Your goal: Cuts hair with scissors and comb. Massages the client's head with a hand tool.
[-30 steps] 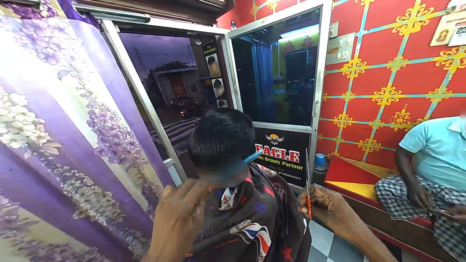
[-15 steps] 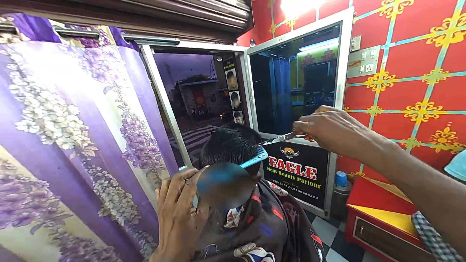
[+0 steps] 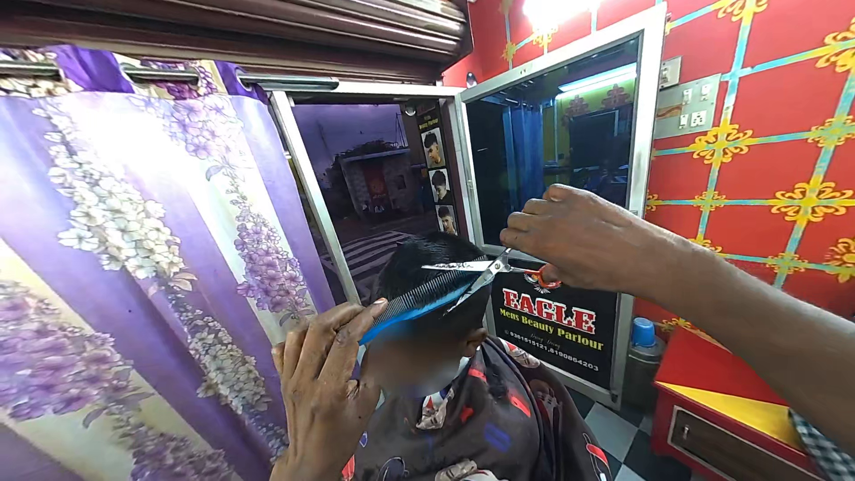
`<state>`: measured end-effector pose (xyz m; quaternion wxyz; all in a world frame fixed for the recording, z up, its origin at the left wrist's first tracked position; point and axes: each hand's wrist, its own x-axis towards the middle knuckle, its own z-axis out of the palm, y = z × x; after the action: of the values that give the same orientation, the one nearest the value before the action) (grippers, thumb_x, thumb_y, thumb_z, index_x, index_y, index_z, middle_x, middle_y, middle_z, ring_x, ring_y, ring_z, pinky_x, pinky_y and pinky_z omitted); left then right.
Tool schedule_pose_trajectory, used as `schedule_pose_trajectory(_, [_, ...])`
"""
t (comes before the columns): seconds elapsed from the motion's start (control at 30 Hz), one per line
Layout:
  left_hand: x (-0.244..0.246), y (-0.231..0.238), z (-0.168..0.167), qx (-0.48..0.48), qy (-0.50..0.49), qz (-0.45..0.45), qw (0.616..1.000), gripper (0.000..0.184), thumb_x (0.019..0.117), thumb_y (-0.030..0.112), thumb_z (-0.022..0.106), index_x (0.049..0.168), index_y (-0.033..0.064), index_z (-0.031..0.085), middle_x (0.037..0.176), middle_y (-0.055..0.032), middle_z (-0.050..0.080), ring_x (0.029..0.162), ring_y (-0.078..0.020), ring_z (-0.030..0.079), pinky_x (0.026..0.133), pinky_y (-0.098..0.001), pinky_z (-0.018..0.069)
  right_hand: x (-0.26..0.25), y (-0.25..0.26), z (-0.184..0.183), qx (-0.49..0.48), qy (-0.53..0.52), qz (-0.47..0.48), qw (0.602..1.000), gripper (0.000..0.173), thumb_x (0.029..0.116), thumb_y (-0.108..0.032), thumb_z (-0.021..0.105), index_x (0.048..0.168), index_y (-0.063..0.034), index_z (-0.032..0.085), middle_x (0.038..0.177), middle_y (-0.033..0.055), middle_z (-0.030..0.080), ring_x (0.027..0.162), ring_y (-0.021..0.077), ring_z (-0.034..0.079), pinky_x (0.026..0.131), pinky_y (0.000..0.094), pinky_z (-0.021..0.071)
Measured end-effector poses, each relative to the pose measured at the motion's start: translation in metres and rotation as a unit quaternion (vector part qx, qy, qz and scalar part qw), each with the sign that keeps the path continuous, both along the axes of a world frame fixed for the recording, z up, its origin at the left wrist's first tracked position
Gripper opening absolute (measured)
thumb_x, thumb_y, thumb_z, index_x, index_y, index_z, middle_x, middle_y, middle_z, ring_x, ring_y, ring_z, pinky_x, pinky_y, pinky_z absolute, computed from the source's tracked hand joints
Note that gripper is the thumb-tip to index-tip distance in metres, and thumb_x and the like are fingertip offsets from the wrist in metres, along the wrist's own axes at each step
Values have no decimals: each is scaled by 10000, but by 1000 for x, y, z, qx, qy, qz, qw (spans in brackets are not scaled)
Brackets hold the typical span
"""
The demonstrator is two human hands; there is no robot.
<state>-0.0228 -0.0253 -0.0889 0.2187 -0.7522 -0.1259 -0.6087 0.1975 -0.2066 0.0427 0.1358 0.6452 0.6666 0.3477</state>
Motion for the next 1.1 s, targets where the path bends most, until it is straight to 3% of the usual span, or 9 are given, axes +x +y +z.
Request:
schedule_pose_trajectory(0.17, [0, 0, -1, -5, 0, 4, 1000, 305, 988, 336, 652, 1210, 140, 730, 1124, -97, 683, 965, -227, 582, 833, -425, 373, -1, 2, -9, 46, -34, 15, 998, 85, 958, -10, 639, 1029, 6, 681, 867, 107, 666, 804, 238, 635, 754, 375, 467])
schedule_pose_trajectory(0.27, [1, 0, 0, -10, -1, -1, 1000, 333, 991, 339, 648, 1235, 124, 717, 1137, -107, 682, 951, -232, 579, 817, -424, 368, -14, -7, -1, 31, 6, -31, 999, 120, 992, -13, 600, 1076, 26, 675, 923, 132, 682, 864, 268, 649, 795, 394, 477])
schedule_pose_trajectory(0.4, [0, 0, -1, -45, -3, -12, 999, 556, 982, 359, 646, 1438, 66, 518, 1126, -91, 706, 939, -230, 602, 843, -427, 406, -10, -2, 2, 2, 21, -12, 1000, 197, 960, -20, 652, 1150, 22, 677, 1054, 133, 688, 990, 283, 644, 862, 423, 469])
schedule_pose_trajectory(0.5, [-1, 1, -1, -73, -6, -30, 997, 640, 974, 371, 655, 1485, 43, 452, 1151, -70, 706, 941, -212, 599, 836, -416, 432, -5, 6, -6, 21, -11, 37, 999, 139, 971, -31, 636, 1093, -2, 694, 924, 104, 683, 865, 244, 650, 798, 396, 475])
schedule_pose_trajectory(0.57, [-2, 2, 5, -61, -13, -29, 998, 544, 991, 368, 642, 1425, 60, 530, 1149, -99, 699, 953, -234, 609, 819, -436, 425, -7, 2, -6, 37, -11, 36, 999, 100, 968, -33, 640, 1048, -12, 696, 852, 90, 671, 801, 230, 644, 775, 387, 478])
schedule_pose_trajectory(0.7, [2, 8, 51, -110, 18, -25, 993, 343, 1039, 342, 560, 1210, 74, 688, 1058, -123, 686, 871, -258, 648, 718, -495, 477, -42, -13, 9, 103, 156, -62, 980, 206, 999, 67, 524, 1150, 83, 664, 1050, 216, 700, 983, 360, 659, 908, 465, 465])
schedule_pose_trajectory(0.87, [7, 28, 108, -338, 194, -142, 910, 183, 1042, 216, 590, 1069, 86, 716, 734, -4, 684, 579, -91, 581, 534, -283, 465, -60, -18, -3, 259, 377, -67, 887, 210, 987, 120, 500, 1143, 212, 607, 1084, 348, 654, 1026, 475, 616, 902, 519, 465])
schedule_pose_trajectory(0.97, [-16, 27, 77, -244, 222, -118, 937, 209, 1017, 295, 589, 1075, 156, 733, 782, 72, 695, 651, -47, 646, 599, -299, 561, -64, -26, -15, 256, 438, -81, 858, 190, 976, 106, 557, 1120, 219, 610, 1055, 372, 640, 991, 509, 595, 878, 571, 446])
schedule_pose_trajectory(1.1, [-40, 26, 8, -44, 214, -89, 972, 305, 1035, 328, 515, 1043, 151, 763, 847, 29, 703, 717, -116, 631, 695, -393, 459, -16, -32, -55, 251, 384, -107, 882, 129, 946, 69, 636, 1057, 102, 695, 969, 243, 692, 894, 398, 634, 826, 554, 461])
